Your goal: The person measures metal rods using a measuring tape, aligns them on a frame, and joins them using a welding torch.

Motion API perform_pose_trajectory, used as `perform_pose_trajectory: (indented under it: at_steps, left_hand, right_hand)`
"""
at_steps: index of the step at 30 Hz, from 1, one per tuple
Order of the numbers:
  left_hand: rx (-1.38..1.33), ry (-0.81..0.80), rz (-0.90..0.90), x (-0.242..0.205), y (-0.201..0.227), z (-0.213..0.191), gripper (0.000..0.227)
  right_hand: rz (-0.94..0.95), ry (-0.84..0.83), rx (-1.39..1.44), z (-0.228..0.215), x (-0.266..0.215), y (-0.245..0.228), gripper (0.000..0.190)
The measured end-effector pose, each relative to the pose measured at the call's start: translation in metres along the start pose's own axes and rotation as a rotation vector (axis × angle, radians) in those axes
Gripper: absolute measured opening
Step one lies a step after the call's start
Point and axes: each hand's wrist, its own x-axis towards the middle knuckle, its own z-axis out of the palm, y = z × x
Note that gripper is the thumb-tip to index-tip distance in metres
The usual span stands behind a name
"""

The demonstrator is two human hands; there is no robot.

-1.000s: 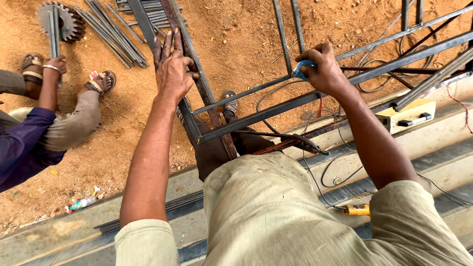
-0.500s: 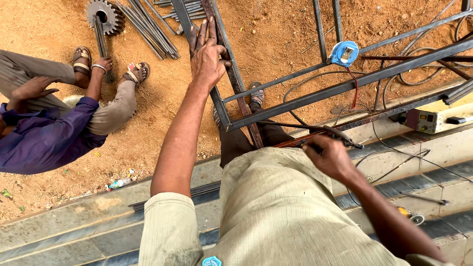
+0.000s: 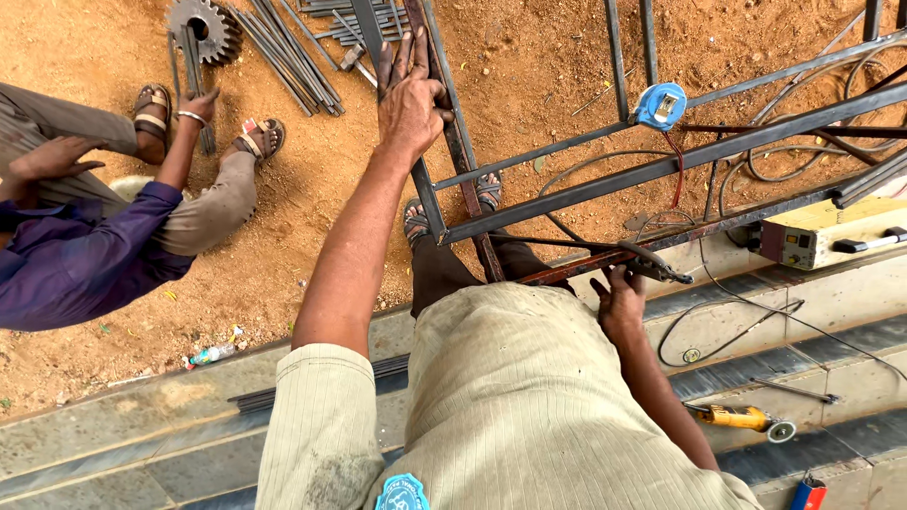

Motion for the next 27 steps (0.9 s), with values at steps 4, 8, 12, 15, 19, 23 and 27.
perform_pose_trajectory:
  at_steps: [4,8,12,15,19,23,27]
  left_hand:
    - [0.056,-0.071,-0.042,0.004,-0.001,0.004,0.016]
    - [0.077,-0.021,-0.007,0.007,-0.002,0.007,0.012]
    - [0.073,-0.037,-0.009,0.007,-0.01,0.015,0.015]
    - [0.103,0.03,0.042,0.005,-0.014,0.021,0.01]
    - [0.113,0.013,0.016,0.005,-0.018,0.027,0.012]
    - [0.114,0.032,0.021,0.006,-0.016,0.029,0.017]
    - [0.114,0.011,0.01,0.008,-0.013,0.03,0.024]
  right_hand:
    - [-0.277,-0.061,-0.159,-0.012,0.015,-0.008,0.032]
    - [-0.576,-0.057,-0.383,-0.018,-0.007,-0.031,0.032]
    - [-0.563,-0.272,-0.798,0.015,-0.06,-0.092,0.025]
    - [-0.638,-0.698,-0.553,0.078,-0.091,-0.116,0.039]
    - [-0.445,-0.775,-0.66,0.154,-0.113,-0.116,0.046]
    - [-0.452,-0.713,-0.889,0.2,-0.104,-0.094,0.046]
    - [-0.769,-0.688,-1.209,0.221,-0.106,-0.092,0.08]
